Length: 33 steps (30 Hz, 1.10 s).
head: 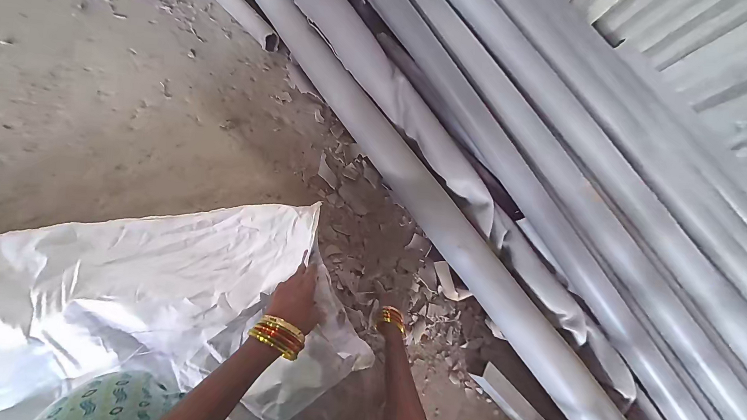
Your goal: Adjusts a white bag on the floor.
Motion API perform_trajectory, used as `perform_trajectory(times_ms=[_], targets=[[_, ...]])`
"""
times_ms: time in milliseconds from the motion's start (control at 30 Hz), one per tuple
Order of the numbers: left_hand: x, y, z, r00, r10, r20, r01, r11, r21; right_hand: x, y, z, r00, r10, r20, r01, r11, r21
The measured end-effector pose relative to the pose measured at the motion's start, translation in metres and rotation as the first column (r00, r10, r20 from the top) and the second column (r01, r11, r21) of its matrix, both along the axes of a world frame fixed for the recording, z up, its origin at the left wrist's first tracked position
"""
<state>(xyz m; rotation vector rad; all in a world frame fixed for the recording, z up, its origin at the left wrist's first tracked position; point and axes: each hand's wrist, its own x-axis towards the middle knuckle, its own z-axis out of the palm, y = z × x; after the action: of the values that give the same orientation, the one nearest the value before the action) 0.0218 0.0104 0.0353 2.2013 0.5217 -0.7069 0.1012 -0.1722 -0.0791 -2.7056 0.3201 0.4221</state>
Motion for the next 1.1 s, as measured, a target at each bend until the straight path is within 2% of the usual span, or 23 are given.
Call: perform_trajectory(times_ms=[33,67,100,133,167,233,333,433,500,567,633,800,933,1100], targets=[[0.0,0.0,0.0,1.0,-0.005,0.002,0.005,1.0,0.001,0.015,-0.002,0.012,0.974,-0.014,-0.228,0.044,0.991,0.127],[0.001,-0.001,-0.001,1.0,-0.004,0.007,0.004,1.0,0.0,0.021,-0.004,-0.004,0.972,-0.056,-0.229,0.104,0.973,0.205],[0.001,-0.001,-0.002,1.0,-0.001,0.011,0.001,1.0,-0.001,0.021,-0.007,-0.034,0.988,-0.096,-0.117,0.123,0.961,0.246],[0.002,-0.001,-0.003,1.0,0.002,0.012,-0.002,1.0,-0.002,0.023,-0.011,-0.052,0.994,-0.076,-0.073,0.092,0.967,0.238],[0.002,-0.001,-0.003,1.0,0.0,0.011,0.0,1.0,-0.003,0.026,-0.018,-0.056,0.995,-0.011,-0.1,0.031,0.981,0.191],[0.001,0.001,-0.002,1.0,0.001,0.005,-0.001,1.0,-0.009,0.032,-0.026,-0.043,0.981,0.093,-0.173,-0.079,0.993,0.084],[0.0,0.003,-0.003,1.0,0.013,0.021,-0.012,1.0,-0.003,0.043,-0.023,-0.017,0.966,0.177,-0.188,-0.196,0.977,-0.089],[-0.001,0.003,-0.007,1.0,0.014,0.017,-0.013,1.0,-0.005,0.06,-0.003,0.001,0.881,0.416,-0.227,-0.449,0.886,-0.117],[0.001,0.002,-0.004,1.0,0.02,0.004,-0.02,1.0,-0.013,0.08,0.003,-0.021,0.803,0.545,-0.241,-0.576,0.813,-0.082],[0.002,0.001,-0.002,1.0,0.012,-0.013,-0.012,1.0,-0.02,0.094,0.015,-0.034,0.734,0.591,-0.335,-0.652,0.751,-0.104],[0.004,0.001,-0.001,1.0,-0.003,-0.024,0.002,1.0,-0.022,0.098,0.024,-0.035,0.697,0.592,-0.404,-0.681,0.723,-0.114],[0.007,0.001,-0.003,0.999,-0.017,-0.036,0.016,1.0,-0.017,0.111,0.009,-0.033,0.571,0.703,-0.423,-0.789,0.613,-0.047],[0.008,0.0,-0.005,0.999,-0.022,-0.036,0.021,1.0,-0.007,0.099,-0.002,-0.009,0.558,0.699,-0.447,-0.803,0.591,-0.077],[0.008,0.0,-0.008,0.999,-0.029,-0.021,0.029,1.0,-0.008,0.081,-0.016,-0.004,0.494,0.779,-0.387,-0.853,0.519,-0.045]])
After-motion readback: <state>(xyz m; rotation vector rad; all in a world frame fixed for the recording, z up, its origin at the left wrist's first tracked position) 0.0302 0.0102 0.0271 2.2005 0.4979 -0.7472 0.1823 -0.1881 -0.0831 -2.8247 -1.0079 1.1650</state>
